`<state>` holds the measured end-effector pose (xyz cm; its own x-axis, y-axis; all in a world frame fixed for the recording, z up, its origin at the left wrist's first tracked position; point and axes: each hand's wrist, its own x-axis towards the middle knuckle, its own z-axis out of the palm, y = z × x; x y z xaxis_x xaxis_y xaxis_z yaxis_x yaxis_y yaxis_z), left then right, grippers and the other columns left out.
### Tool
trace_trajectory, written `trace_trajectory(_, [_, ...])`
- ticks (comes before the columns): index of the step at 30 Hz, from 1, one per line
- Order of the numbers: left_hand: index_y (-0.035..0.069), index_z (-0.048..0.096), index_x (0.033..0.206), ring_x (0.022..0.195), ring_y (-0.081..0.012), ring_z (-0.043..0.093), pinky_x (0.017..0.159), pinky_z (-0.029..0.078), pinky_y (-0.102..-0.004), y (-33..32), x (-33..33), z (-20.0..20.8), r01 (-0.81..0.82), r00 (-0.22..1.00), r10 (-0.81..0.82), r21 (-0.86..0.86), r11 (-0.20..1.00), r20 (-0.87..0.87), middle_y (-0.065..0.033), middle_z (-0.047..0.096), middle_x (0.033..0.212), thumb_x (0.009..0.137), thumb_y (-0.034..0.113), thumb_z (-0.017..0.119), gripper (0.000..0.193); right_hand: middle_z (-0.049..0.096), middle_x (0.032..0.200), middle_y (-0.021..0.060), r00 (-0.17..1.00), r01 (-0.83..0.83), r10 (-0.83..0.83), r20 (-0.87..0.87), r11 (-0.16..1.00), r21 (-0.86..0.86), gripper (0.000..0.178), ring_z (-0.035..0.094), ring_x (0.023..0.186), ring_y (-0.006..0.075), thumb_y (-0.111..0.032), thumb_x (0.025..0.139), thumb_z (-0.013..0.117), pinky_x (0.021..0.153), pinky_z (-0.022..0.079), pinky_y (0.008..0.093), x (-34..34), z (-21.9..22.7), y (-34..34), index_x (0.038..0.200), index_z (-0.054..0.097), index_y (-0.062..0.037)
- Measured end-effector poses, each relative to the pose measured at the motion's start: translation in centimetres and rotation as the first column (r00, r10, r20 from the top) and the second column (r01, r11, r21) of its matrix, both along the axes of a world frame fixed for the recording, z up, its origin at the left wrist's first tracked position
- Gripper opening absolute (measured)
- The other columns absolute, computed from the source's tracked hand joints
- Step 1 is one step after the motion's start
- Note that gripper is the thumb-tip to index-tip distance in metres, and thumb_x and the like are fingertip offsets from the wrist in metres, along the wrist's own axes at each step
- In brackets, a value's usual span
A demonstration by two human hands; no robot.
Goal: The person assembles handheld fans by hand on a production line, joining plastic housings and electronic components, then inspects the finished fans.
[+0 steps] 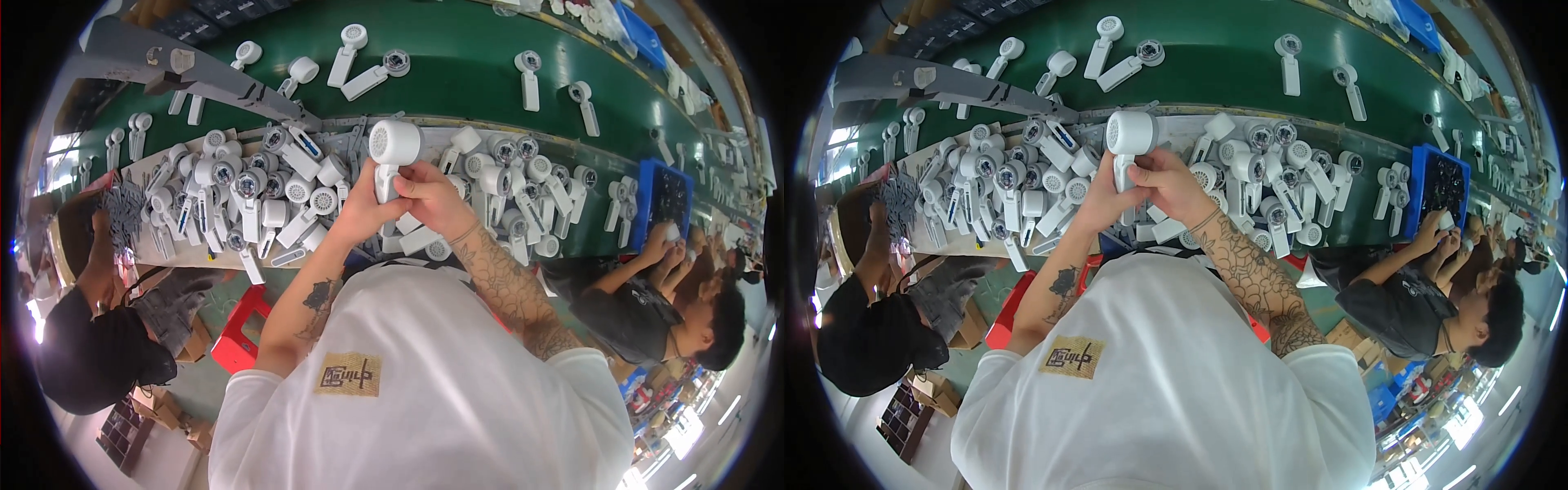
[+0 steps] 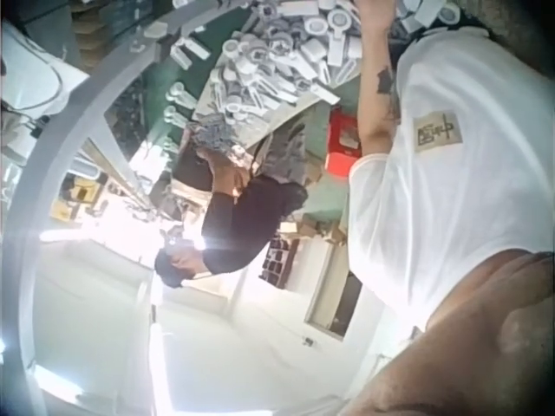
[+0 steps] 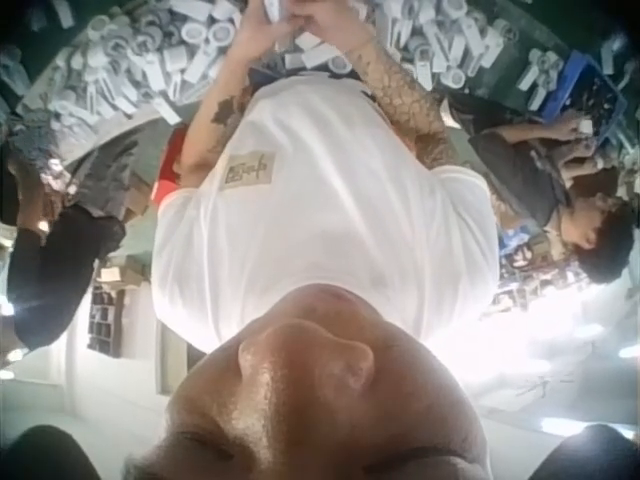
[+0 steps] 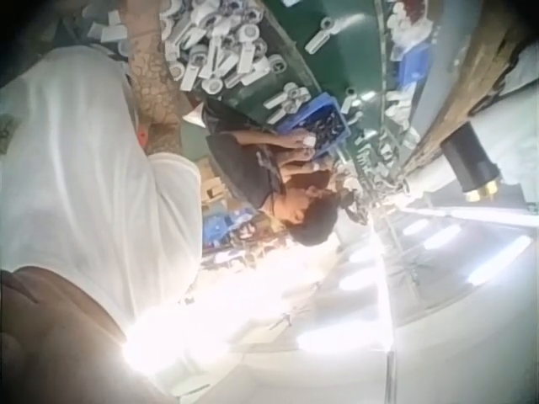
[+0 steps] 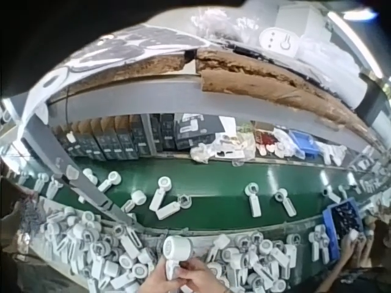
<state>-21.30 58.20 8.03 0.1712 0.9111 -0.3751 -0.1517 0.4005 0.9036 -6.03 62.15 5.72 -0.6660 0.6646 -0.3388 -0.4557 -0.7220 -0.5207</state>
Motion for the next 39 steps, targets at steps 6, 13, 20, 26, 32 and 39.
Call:
trace_trajectory(6, [0.003, 0.034, 0.133, 0.072, -0.0124, 0.058, 0.063, 0.051, -0.0281, 0.1, 0.2, 0.7, 0.042, 0.999, -0.042, 0.014, 0.999, 0.008, -0.0064, 0.057, 0.098, 0.078, 0.005, 0.067, 0.064, 0.059, 0.119, 0.0102, 0.999, -0.045, 0.045, -0.016, 0.999, -0.029, 0.046, 0.058, 0.112, 0.0241, -0.015, 0.086, 0.07, 0.093, 0.049, 0.0383, 0.7, 0.6, 0.2, 0.125, 0.052, -0.0008])
trace_trajectory(13, [-0.004, 0.054, 0.095, 0.066, -0.0115, 0.059, 0.056, 0.047, -0.0291, -0.5, 1.8, 0.9, 0.12, 0.871, -0.037, 0.139, 0.983, -0.491, -0.0114, 0.062, 0.078, 0.09, 0.042, 0.064, 0.047, 0.066, 0.098, 0.0165, 0.922, 0.336, -0.347, 0.171, 0.937, 0.091, 0.022, 0.066, 0.095, 0.0343, -0.015, 0.091, 0.06, 0.085, 0.054, 0.0487, 1.5, 2.3, 2.4, 0.107, 0.059, -0.0003])
trace_trajectory(20, [-0.002, 0.06, 0.086, 0.059, -0.013, 0.06, 0.055, 0.045, -0.0255, 0.5, 4.2, -2.6, 0.038, 0.948, 0.038, -0.233, 0.972, 0.316, -0.0091, 0.064, 0.078, 0.093, 0.044, 0.06, 0.046, 0.062, 0.071, 0.0087, 0.896, 0.393, -0.391, 0.211, 0.919, 0.035, 0.02, 0.062, 0.061, 0.0207, -0.02, 0.088, 0.066, 0.055, 0.053, 0.0345, 1.4, 1.1, 4.3, 0.094, 0.058, -0.0024])
trace_trajectory(26, [-0.005, 0.055, 0.114, 0.078, -0.0185, 0.064, 0.069, 0.05, -0.0291, 2.3, 1.8, -7.7, -0.27, 0.915, 0.223, -0.1, 0.958, -0.335, -0.0122, 0.065, 0.086, 0.088, 0.042, 0.066, 0.055, 0.064, 0.069, 0.0115, 0.482, 0.476, -0.536, 0.693, 0.824, 0.306, 0.028, 0.063, 0.057, 0.0247, -0.027, 0.084, 0.069, 0.051, 0.05, 0.0378, -0.2, -6.8, 11.5, 0.093, 0.061, -0.0013])
trace_trajectory(32, [-0.001, 0.061, 0.109, 0.074, -0.0131, 0.06, 0.069, 0.049, -0.0266, -0.5, -3.8, -7.8, -0.344, 0.898, 0.309, -0.063, 0.937, -0.314, -0.0076, 0.066, 0.085, 0.086, 0.024, 0.069, 0.035, 0.068, 0.097, 0.0228, -0.143, -0.035, -0.517, 0.844, 0.855, 0.518, 0.042, 0.062, 0.095, 0.0437, -0.04, 0.083, 0.064, 0.084, 0.049, 0.0488, -3.5, -13.4, 11.6, 0.104, 0.066, -0.0037])
trace_trajectory(39, [-0.002, 0.063, 0.103, 0.073, -0.0146, 0.062, 0.071, 0.05, -0.0275, -1.2, -3.4, -6.6, -0.401, 0.868, 0.351, -0.078, 0.913, -0.351, -0.0086, 0.067, 0.086, 0.088, 0.027, 0.067, 0.033, 0.068, 0.085, 0.0212, -0.068, -0.041, -0.613, 0.787, 0.79, 0.611, 0.039, 0.066, 0.082, 0.0385, -0.037, 0.084, 0.065, 0.073, 0.052, 0.0458, -2.6, -14.7, 11.8, 0.097, 0.065, -0.0005])
